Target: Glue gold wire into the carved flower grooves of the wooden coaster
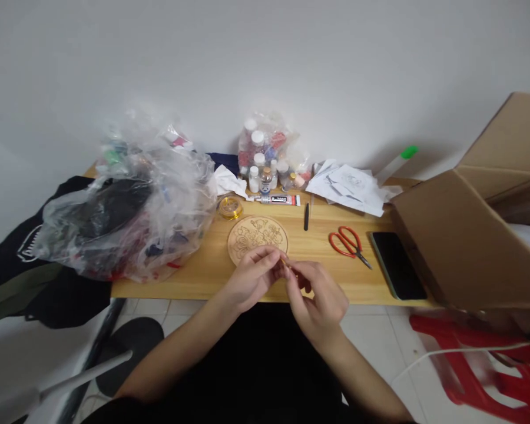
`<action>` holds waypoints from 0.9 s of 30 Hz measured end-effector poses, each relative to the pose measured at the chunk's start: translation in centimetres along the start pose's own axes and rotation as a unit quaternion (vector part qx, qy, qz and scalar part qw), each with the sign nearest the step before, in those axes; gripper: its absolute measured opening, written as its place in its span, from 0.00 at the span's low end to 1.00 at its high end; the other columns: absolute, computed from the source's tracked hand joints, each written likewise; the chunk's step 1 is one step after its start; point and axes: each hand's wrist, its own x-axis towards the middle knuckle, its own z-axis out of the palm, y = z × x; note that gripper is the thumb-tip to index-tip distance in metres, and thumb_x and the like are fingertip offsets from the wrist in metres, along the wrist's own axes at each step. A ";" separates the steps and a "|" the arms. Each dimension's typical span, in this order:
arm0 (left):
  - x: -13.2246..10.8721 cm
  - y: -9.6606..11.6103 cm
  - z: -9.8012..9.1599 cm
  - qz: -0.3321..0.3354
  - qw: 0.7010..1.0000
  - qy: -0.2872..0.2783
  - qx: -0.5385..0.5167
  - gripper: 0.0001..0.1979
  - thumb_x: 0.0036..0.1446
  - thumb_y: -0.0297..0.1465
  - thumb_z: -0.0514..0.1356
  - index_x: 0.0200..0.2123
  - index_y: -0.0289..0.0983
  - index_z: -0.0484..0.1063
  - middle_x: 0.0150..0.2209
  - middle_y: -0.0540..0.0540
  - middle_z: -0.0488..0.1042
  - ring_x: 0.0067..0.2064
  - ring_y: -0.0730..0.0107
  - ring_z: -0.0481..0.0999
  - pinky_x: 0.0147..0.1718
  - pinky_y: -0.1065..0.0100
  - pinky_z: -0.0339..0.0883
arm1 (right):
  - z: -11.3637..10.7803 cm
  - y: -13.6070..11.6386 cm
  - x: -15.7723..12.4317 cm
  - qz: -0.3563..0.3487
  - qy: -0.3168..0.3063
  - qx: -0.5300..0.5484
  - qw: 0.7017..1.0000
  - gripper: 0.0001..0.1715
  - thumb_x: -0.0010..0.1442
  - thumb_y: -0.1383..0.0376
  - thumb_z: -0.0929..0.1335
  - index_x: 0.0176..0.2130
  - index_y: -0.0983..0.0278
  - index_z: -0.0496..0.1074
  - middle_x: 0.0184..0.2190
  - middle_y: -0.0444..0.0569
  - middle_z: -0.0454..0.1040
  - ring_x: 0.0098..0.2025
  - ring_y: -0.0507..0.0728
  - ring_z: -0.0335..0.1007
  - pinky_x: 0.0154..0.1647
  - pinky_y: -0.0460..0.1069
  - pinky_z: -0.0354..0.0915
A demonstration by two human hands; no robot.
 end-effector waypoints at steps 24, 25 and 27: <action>-1.7 -0.8 0.9 -0.090 0.975 -0.059 -0.197 0.12 0.49 0.36 0.68 0.25 0.33 0.73 0.27 0.52 0.67 0.27 0.81 0.67 0.29 0.77 0.64 | -2.4 0.2 -0.5 -0.100 -0.046 0.018 0.994 0.13 0.52 0.77 0.69 0.39 0.68 0.71 0.28 0.50 0.78 0.26 0.51 0.67 0.25 0.47 0.64; -1.8 -0.9 1.1 -0.093 0.974 -0.054 -0.202 0.12 0.49 0.36 0.68 0.25 0.33 0.72 0.27 0.52 0.67 0.27 0.82 0.68 0.29 0.77 0.64 | -2.3 0.2 -0.5 -0.099 -0.043 0.016 0.994 0.12 0.52 0.77 0.70 0.39 0.68 0.72 0.27 0.50 0.77 0.26 0.51 0.67 0.25 0.47 0.64; -1.9 -1.1 1.3 -0.100 0.970 -0.039 -0.216 0.13 0.48 0.35 0.69 0.25 0.33 0.71 0.27 0.52 0.67 0.27 0.82 0.67 0.29 0.78 0.63 | -2.2 0.3 -0.6 -0.101 -0.040 0.015 0.994 0.13 0.51 0.78 0.70 0.38 0.69 0.72 0.27 0.51 0.77 0.26 0.51 0.67 0.25 0.47 0.64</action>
